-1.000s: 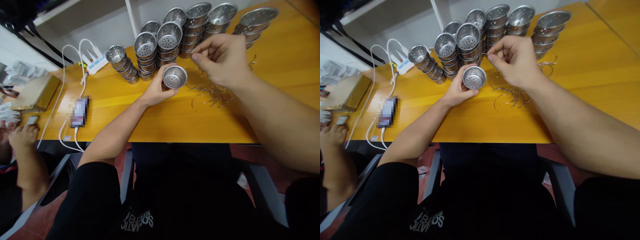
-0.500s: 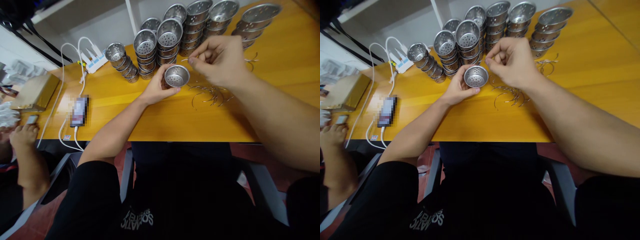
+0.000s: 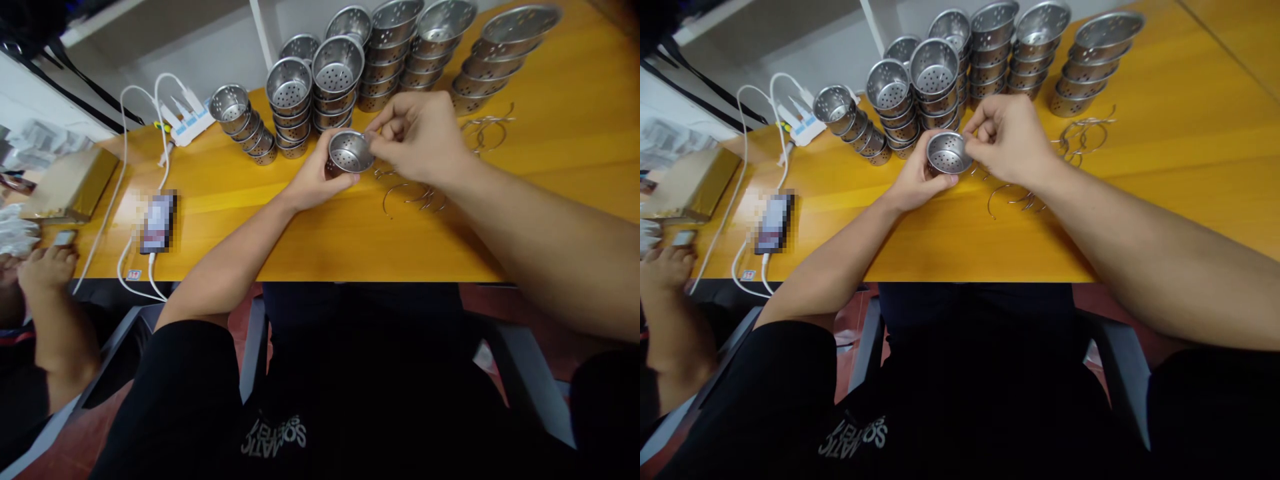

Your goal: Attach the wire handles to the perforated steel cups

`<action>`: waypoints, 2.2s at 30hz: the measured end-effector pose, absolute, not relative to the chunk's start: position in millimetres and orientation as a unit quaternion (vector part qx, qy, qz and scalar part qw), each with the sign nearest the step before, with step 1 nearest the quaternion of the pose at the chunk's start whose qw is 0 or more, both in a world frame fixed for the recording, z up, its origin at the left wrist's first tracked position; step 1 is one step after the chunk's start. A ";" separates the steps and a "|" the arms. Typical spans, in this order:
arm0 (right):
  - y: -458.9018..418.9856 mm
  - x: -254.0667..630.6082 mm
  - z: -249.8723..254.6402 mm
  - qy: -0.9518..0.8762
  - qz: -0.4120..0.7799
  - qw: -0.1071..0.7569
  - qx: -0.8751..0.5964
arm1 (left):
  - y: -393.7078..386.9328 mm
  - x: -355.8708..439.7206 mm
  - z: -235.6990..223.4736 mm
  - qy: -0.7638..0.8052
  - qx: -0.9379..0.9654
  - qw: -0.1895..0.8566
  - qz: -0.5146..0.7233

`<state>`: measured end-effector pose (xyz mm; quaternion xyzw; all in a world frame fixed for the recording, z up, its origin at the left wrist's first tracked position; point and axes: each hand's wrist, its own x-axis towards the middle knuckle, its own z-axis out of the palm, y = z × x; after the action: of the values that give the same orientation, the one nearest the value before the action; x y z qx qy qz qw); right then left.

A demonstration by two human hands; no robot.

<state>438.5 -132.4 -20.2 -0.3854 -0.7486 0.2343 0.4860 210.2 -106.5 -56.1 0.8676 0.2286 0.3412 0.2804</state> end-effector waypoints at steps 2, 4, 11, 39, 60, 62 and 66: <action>-134.7 436.3 -16.8 -0.747 0.240 0.491 -0.378 | -107.6 210.8 -56.1 0.234 0.867 0.279 0.341; -138.0 434.3 -12.5 -0.746 0.248 0.487 -0.381 | -111.3 211.6 -53.4 0.236 0.866 0.283 0.338; -119.6 436.5 -40.7 -0.737 0.232 0.502 -0.388 | -128.2 215.5 -40.1 0.264 0.869 0.277 0.315; -54.4 493.7 -114.5 -0.766 0.345 0.444 -0.312 | -117.4 212.3 -41.0 0.262 0.883 0.220 0.321; -102.5 473.0 -54.3 -0.778 0.278 0.461 -0.324 | -117.9 208.4 -38.5 0.298 0.870 0.236 0.314; -111.9 469.4 -40.7 -0.794 0.234 0.460 -0.322 | -115.0 206.9 -38.4 0.303 0.862 0.251 0.321; -135.5 456.4 -10.7 -0.813 0.202 0.440 -0.322 | -111.6 205.7 -39.3 0.313 0.844 0.271 0.339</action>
<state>456.4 -135.5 -10.7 -0.3223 -0.8135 0.2022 0.4399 205.7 -111.6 -39.3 0.8445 0.3133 0.3394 0.2712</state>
